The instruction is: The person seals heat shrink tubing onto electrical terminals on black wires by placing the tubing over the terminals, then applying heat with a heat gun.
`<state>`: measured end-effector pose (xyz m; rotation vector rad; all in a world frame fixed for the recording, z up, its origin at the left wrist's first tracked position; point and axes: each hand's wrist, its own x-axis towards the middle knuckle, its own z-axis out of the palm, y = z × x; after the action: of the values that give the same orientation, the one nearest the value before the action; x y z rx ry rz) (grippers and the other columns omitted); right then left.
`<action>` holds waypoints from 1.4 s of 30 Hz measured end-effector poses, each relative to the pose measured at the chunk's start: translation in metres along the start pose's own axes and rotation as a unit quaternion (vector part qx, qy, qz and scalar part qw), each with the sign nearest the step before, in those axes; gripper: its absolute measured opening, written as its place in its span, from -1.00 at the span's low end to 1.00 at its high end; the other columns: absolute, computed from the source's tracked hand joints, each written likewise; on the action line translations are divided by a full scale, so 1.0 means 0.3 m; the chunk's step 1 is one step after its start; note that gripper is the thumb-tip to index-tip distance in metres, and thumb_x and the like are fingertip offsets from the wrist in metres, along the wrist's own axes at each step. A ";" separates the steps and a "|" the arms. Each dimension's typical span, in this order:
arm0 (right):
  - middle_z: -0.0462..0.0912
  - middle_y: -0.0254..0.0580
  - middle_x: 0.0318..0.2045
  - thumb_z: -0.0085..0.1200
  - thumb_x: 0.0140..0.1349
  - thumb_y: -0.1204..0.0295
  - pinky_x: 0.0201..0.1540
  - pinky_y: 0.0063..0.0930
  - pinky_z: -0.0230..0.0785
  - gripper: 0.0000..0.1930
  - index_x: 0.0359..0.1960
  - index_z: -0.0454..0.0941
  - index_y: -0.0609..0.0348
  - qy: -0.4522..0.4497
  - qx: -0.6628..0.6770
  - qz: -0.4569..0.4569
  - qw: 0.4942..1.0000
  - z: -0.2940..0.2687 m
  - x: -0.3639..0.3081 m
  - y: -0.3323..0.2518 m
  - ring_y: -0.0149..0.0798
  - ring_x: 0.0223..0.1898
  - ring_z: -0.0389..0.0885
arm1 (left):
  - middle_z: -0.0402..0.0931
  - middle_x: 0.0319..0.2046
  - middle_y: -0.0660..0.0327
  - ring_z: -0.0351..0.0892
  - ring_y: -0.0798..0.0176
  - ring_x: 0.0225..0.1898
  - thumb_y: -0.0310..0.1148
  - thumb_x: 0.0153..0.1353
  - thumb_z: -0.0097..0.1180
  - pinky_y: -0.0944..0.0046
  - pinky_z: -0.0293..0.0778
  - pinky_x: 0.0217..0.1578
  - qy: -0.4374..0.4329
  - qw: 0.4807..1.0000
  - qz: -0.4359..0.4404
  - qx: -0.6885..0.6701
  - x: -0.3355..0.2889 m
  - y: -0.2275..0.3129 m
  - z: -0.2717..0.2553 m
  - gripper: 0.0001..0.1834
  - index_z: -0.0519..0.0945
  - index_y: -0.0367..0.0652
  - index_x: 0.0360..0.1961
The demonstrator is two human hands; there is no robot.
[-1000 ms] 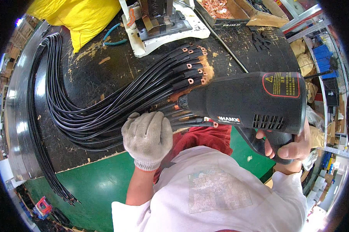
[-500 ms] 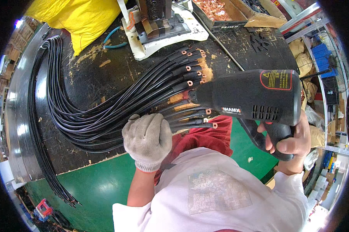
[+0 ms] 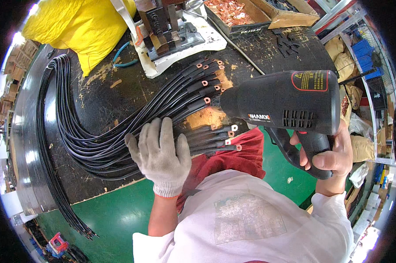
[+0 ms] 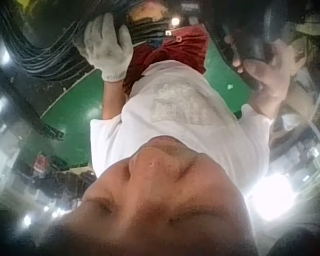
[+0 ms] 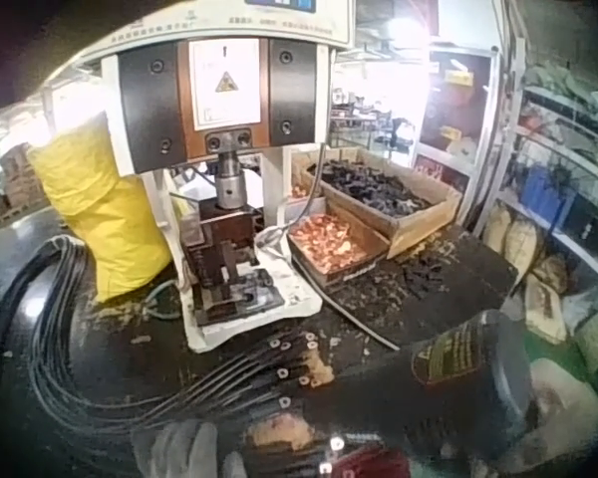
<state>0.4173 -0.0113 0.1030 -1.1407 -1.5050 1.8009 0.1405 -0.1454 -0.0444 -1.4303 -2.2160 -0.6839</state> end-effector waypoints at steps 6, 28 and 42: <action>0.76 0.09 -0.27 0.26 -0.44 0.46 -0.52 -0.47 0.55 -0.34 -0.11 0.64 0.54 0.018 0.006 -0.001 1.000 0.000 0.002 0.004 -0.24 -0.55 0.70 | 0.63 -0.15 0.27 0.60 0.15 -0.02 -0.30 0.07 0.37 -0.39 0.20 0.39 0.009 0.999 0.033 -0.024 -0.033 -0.020 0.022 -0.64 0.72 -0.02 -0.06; 0.75 0.12 -0.34 0.24 -0.52 0.43 -0.51 -0.46 0.56 -0.35 -0.20 0.65 0.54 0.040 -0.013 0.011 0.999 0.020 -0.018 0.000 -0.20 -0.59 0.69 | 0.64 -0.14 0.24 0.59 0.14 -0.07 -0.25 0.09 0.32 -0.37 0.25 0.35 -0.030 0.999 0.035 -0.020 -0.008 -0.009 0.010 -0.61 0.71 -0.03 -0.01; 0.75 0.15 -0.39 0.17 -0.64 0.44 -0.53 -0.49 0.52 -0.31 -0.25 0.64 0.61 0.038 0.016 0.026 0.999 0.083 -0.032 -0.023 -0.19 -0.65 0.65 | 0.53 -0.13 0.06 0.61 0.03 -0.06 -0.69 0.10 0.20 -0.07 0.61 0.16 0.158 0.961 -0.028 -0.225 -0.114 -0.066 0.022 -0.62 0.64 -0.33 0.00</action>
<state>0.4000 -0.0304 0.1129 -1.2299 -1.4112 1.7890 0.1352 -0.1729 -0.0731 -1.3386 -1.9299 -1.4005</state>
